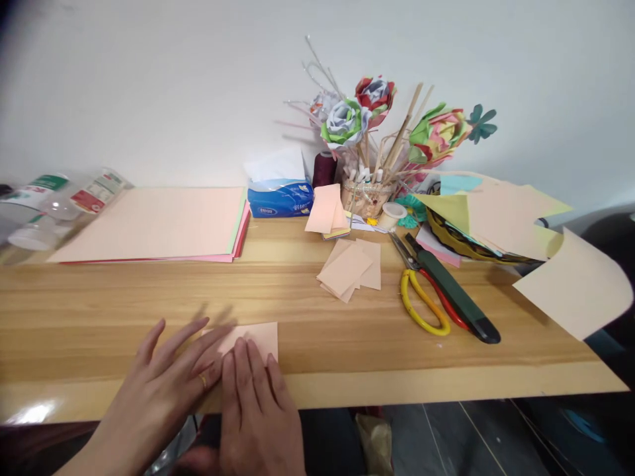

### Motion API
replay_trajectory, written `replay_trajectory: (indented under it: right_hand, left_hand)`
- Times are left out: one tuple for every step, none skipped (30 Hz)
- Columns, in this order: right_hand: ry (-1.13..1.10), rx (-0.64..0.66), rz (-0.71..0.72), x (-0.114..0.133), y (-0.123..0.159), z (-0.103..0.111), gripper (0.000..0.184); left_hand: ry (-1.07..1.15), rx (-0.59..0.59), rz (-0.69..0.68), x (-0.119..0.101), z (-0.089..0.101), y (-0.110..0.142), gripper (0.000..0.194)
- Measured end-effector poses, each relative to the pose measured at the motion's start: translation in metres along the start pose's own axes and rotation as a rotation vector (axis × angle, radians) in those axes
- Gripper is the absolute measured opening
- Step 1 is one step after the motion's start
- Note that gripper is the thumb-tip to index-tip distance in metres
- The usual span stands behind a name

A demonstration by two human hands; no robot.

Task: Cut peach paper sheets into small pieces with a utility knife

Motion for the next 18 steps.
replay_trajectory:
  right_hand:
    - [-0.01,-0.01,-0.007,0.003,0.002,-0.004,0.062]
    - [-0.017,-0.011,-0.019,0.004,0.003,-0.008,0.063]
    - [-0.027,-0.001,-0.018,0.005,0.004,-0.011,0.063]
    - [-0.037,0.003,-0.023,0.005,0.005,-0.013,0.062]
    - [-0.044,0.007,-0.026,0.004,0.005,-0.014,0.061]
    - [-0.046,0.017,-0.024,0.004,0.005,-0.015,0.06]
    - [-0.043,0.025,-0.016,0.004,0.005,-0.015,0.059]
    - [-0.038,0.034,0.0,0.003,0.005,-0.015,0.058]
    - [-0.032,0.047,0.024,0.003,0.006,-0.014,0.057]
    - [-0.027,0.063,0.049,0.001,0.006,-0.013,0.056]
    - [-0.025,0.084,0.075,-0.001,0.007,-0.011,0.055]
    - [-0.021,0.11,0.092,-0.006,0.008,-0.009,0.055]
    - [-0.013,0.138,0.101,-0.012,0.009,-0.007,0.054]
    - [-0.002,0.168,0.1,-0.019,0.011,-0.004,0.052]
    - [0.013,0.187,0.089,-0.027,0.012,-0.001,0.051]
    - [0.024,0.197,0.078,-0.033,0.013,0.003,0.05]
    - [0.031,0.203,0.073,-0.038,0.014,0.006,0.05]
    - [0.035,0.202,0.07,-0.041,0.015,0.008,0.052]
  left_hand:
    - [-0.02,0.004,-0.016,-0.002,0.002,0.0,0.039]
    - [-0.037,0.007,-0.029,-0.004,0.004,0.001,0.038]
    - [-0.047,0.026,-0.052,-0.007,0.005,0.003,0.036]
    - [-0.057,0.052,-0.086,-0.01,0.007,0.005,0.035]
    - [-0.072,0.08,-0.121,-0.014,0.009,0.008,0.036]
    - [-0.098,0.109,-0.152,-0.017,0.01,0.011,0.04]
    - [-0.133,0.137,-0.179,-0.018,0.01,0.014,0.046]
    - [-0.171,0.152,-0.206,-0.02,0.01,0.017,0.051]
    - [-0.209,0.153,-0.228,-0.02,0.011,0.02,0.056]
    - [-0.238,0.143,-0.24,-0.019,0.012,0.023,0.06]
    - [-0.255,0.133,-0.253,-0.017,0.013,0.025,0.061]
    - [-0.264,0.122,-0.263,-0.014,0.013,0.028,0.06]
    - [-0.271,0.11,-0.267,-0.012,0.014,0.03,0.057]
    - [-0.276,0.099,-0.268,-0.009,0.014,0.032,0.054]
    - [-0.278,0.084,-0.267,-0.008,0.015,0.033,0.05]
    - [-0.277,0.063,-0.263,-0.007,0.015,0.033,0.047]
    - [-0.274,0.031,-0.253,-0.009,0.016,0.033,0.045]
    - [-0.269,-0.005,-0.238,-0.012,0.016,0.031,0.044]
Point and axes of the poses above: each hand's wrist, its own y-axis away from the middle knuckle, its own z-axis out of the back of the hand, x = y × z, the point moved 7 cm from there along -y, towards the middle knuckle, and after that the axes turned 5 degrees about -x, right-handed, at the moved point
